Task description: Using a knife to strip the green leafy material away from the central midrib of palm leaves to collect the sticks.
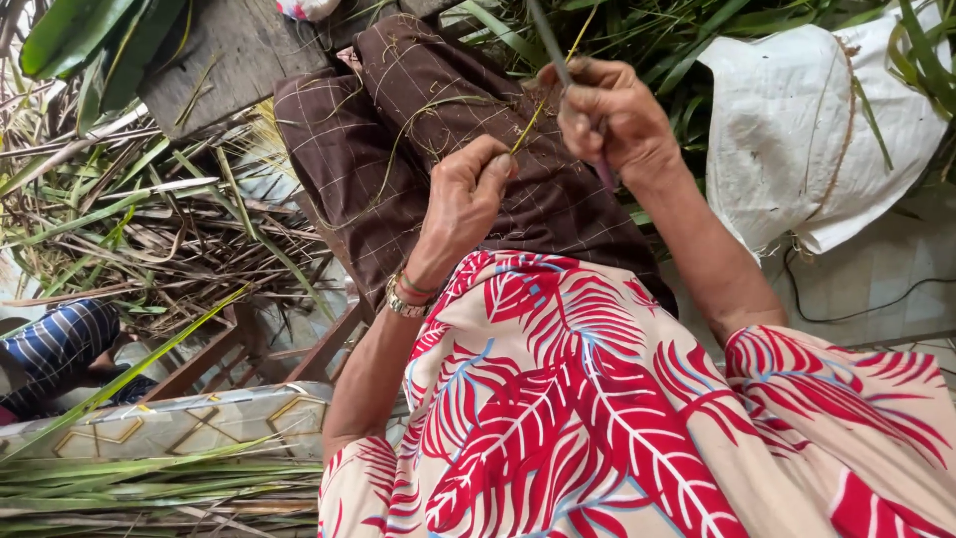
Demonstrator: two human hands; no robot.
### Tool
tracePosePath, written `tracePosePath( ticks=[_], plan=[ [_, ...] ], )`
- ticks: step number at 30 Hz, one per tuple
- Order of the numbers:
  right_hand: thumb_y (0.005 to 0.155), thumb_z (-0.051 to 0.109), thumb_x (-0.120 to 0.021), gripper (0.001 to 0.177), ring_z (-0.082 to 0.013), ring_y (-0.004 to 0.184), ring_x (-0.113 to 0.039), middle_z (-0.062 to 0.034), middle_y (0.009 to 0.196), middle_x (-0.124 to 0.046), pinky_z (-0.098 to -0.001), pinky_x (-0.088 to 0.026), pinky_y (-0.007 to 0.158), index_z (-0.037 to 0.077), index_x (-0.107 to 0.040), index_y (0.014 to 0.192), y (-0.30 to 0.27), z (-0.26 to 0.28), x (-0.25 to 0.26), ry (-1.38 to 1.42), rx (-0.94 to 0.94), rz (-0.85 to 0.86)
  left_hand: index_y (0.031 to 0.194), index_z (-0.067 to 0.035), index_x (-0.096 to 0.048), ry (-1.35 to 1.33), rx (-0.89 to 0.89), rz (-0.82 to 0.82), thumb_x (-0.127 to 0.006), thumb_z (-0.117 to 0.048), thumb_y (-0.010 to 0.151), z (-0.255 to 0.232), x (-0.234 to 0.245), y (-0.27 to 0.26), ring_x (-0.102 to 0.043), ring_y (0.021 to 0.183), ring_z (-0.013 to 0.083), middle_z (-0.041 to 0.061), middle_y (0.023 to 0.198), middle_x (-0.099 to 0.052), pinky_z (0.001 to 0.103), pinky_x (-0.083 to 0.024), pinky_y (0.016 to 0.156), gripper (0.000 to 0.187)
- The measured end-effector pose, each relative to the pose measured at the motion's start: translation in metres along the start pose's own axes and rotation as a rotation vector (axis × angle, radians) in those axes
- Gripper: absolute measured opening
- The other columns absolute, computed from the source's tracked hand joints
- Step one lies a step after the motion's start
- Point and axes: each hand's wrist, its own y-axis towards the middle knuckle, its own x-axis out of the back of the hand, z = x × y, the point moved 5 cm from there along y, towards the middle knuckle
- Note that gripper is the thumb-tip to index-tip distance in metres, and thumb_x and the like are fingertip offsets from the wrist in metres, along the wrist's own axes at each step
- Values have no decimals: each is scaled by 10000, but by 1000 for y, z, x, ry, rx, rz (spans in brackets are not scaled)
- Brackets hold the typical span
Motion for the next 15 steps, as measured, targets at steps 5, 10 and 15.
tracePosePath(
  ticks=[5,10,15],
  plan=[
    [1095,19,-560,170,-69,444,-458,30,606,-565,-229,-346,362,0,-672,1221,21,19,79,138,65,-75,875,-97,-618,5,51,52,-512,-94,1036,5,7,-19,-393,558,63,-24,714,-518,238,-312,467,193],
    [1069,19,-575,297,-80,436,-443,3,636,-565,-250,-343,352,109,-614,789,5,52,84,-161,201,-478,871,-83,-653,-101,208,26,-493,-99,1035,29,15,-17,-422,556,58,-25,645,-517,229,-345,501,229],
    [894,4,-599,401,-53,402,-470,-9,618,-584,-178,-365,326,-9,-617,1294,-23,6,-35,-253,-65,-162,851,-103,-652,-181,239,62,-508,-150,1021,27,-5,6,-387,520,41,-24,614,-515,216,-300,459,228]
  ],
)
